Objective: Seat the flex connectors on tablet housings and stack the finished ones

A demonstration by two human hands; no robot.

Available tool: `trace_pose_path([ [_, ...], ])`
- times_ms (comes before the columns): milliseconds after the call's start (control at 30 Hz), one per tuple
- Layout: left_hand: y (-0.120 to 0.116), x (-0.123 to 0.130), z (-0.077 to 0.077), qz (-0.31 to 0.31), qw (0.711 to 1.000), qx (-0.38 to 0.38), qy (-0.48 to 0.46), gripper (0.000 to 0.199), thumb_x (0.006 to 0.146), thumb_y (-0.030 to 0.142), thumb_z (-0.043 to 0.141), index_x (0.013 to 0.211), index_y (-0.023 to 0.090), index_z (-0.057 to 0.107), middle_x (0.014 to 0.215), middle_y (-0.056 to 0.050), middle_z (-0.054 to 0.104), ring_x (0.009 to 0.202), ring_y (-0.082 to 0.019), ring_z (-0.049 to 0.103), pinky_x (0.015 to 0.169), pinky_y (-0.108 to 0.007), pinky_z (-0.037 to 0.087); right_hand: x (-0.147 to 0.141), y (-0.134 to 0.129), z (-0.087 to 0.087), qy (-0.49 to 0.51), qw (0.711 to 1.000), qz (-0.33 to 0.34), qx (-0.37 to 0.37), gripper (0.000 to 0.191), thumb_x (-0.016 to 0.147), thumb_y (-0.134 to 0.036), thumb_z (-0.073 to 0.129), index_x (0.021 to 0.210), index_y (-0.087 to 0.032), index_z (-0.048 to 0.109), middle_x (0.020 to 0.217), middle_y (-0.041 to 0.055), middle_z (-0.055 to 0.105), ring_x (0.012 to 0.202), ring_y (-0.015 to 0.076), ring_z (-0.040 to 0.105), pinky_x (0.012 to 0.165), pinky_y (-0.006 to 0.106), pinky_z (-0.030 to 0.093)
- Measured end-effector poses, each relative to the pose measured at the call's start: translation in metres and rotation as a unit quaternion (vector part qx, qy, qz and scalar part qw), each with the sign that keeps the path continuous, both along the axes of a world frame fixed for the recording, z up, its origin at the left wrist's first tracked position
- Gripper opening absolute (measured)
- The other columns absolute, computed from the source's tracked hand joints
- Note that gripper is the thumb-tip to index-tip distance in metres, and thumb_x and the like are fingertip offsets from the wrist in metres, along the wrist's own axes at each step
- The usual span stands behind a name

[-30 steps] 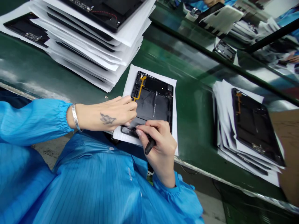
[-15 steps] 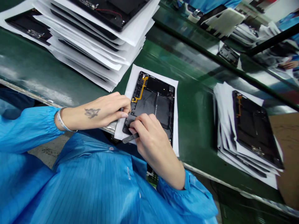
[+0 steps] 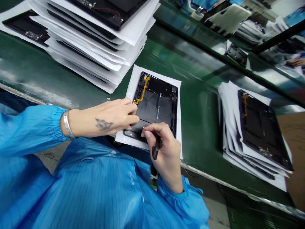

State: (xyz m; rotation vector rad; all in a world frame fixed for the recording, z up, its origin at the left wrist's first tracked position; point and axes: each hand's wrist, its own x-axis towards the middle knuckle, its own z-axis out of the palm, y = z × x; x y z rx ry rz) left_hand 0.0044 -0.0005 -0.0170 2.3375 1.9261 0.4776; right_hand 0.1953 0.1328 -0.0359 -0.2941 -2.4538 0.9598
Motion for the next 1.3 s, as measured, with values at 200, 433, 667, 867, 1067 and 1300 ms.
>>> trace_pose_path([
  [200,0.012,0.0,0.011,-0.05,0.998,-0.047,0.015,0.01,0.093,0.008,0.051,0.093,0.018,0.053,0.094,-0.006,0.053,0.083,-0.02,0.046,0.065,-0.032,0.035,0.001,-0.004,0.001,0.048,0.998,-0.012,0.041,0.015,0.093,-0.013,0.061,0.104,-0.023,0.064,0.091,0.0015,0.071,0.08,0.0153,0.066,0.068,0.028,0.053],
  [433,0.011,0.007,0.012,-0.076,0.994,-0.072,0.016,0.025,0.083,0.0,0.048,0.102,0.014,0.053,0.105,-0.011,0.057,0.093,-0.025,0.048,0.081,-0.036,0.042,0.001,-0.003,-0.002,0.09,0.994,-0.016,0.057,0.017,0.089,-0.009,0.065,0.097,-0.023,0.067,0.084,-0.001,0.072,0.072,0.013,0.062,0.068,0.029,0.051],
  [667,0.016,0.008,0.005,0.051,0.966,-0.025,-0.253,0.013,0.096,0.012,0.047,0.084,0.018,0.048,0.075,0.003,0.051,0.068,-0.013,0.046,0.063,-0.025,0.036,-0.003,-0.007,0.001,0.083,0.995,-0.016,0.059,0.012,0.091,-0.01,0.064,0.093,-0.022,0.067,0.083,-0.0001,0.072,0.07,0.0136,0.061,0.067,0.03,0.049],
  [867,0.027,0.002,0.008,0.065,0.899,-0.088,-0.423,0.008,0.091,0.018,0.056,0.083,0.016,0.058,0.071,0.005,0.056,0.065,-0.008,0.05,0.06,-0.021,0.038,-0.009,-0.01,0.002,0.073,0.994,-0.02,0.074,0.012,0.091,-0.009,0.063,0.093,-0.021,0.065,0.084,0.0002,0.073,0.071,0.0135,0.059,0.066,0.03,0.047],
  [1067,0.028,-0.002,0.006,0.062,0.911,-0.095,-0.397,0.01,0.09,0.019,0.056,0.085,0.016,0.064,0.075,0.004,0.062,0.068,-0.008,0.054,0.061,-0.02,0.038,-0.01,-0.01,-0.004,0.081,0.992,-0.027,0.091,0.01,0.091,-0.011,0.064,0.089,-0.02,0.062,0.081,0.0,0.07,0.071,0.0128,0.055,0.065,0.029,0.046],
  [1300,0.028,-0.003,0.001,0.07,0.876,-0.121,-0.461,0.011,0.088,0.021,0.058,0.088,0.016,0.069,0.079,0.001,0.067,0.074,-0.01,0.06,0.066,-0.02,0.045,-0.011,-0.012,-0.002,0.086,0.991,-0.031,0.096,0.01,0.092,-0.01,0.063,0.091,-0.02,0.062,0.081,0.001,0.07,0.07,0.0143,0.055,0.065,0.03,0.046],
])
